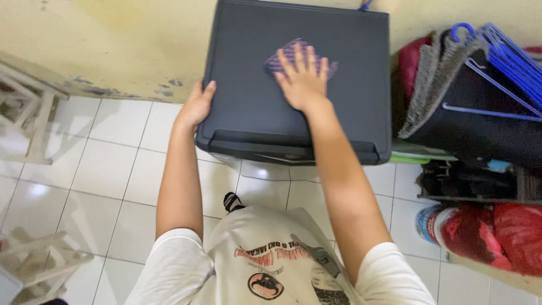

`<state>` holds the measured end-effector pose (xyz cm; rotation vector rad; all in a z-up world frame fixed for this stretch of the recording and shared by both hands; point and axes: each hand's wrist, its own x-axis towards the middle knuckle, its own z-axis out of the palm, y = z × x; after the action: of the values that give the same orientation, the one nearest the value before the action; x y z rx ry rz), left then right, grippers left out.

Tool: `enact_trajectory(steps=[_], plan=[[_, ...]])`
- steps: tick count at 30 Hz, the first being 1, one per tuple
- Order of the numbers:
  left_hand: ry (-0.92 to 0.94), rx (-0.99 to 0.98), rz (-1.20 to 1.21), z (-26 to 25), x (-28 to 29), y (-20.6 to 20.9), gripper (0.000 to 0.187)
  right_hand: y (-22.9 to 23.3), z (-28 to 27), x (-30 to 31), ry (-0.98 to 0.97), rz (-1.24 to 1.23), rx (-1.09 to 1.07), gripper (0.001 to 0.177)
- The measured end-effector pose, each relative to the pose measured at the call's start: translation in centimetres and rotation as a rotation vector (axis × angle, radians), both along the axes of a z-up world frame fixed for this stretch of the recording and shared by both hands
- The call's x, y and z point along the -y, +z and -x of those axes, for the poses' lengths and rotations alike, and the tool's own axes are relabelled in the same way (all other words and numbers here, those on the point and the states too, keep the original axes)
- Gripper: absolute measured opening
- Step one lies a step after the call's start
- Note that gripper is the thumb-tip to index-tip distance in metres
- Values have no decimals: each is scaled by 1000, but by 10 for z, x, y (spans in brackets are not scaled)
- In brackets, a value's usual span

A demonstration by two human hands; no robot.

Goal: Wiping the top surface of a small black refrigerator with a cleaning cloth.

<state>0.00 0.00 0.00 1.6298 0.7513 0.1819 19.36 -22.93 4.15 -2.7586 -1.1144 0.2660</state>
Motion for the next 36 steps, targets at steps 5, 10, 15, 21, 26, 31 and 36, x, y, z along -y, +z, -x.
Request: enact_trajectory(steps=[5,10,15,21,26,31,36], plan=[[12,-105,-60,2,13,30,70,9,-40,112,-192,10,27,62],[49,-97,-29,-1,15,29,69,21,-40,152,-297,2,8,61],[74,-144,-100,1,15,29,69,-6,-41,131,-294,5,73,62],[14,126,139,4,15,29,103,3,-10,32,-111,22,-42,62],[-92,248,-30,6,-3,-16,112,2,58,-79,107,-3,-116,60],[-135,346,110,0,-12,-32,106,11,95,-145,186,3,-92,61],[-117,310,92,2,-10,-24,107,2,90,-137,239,-46,-87,54]])
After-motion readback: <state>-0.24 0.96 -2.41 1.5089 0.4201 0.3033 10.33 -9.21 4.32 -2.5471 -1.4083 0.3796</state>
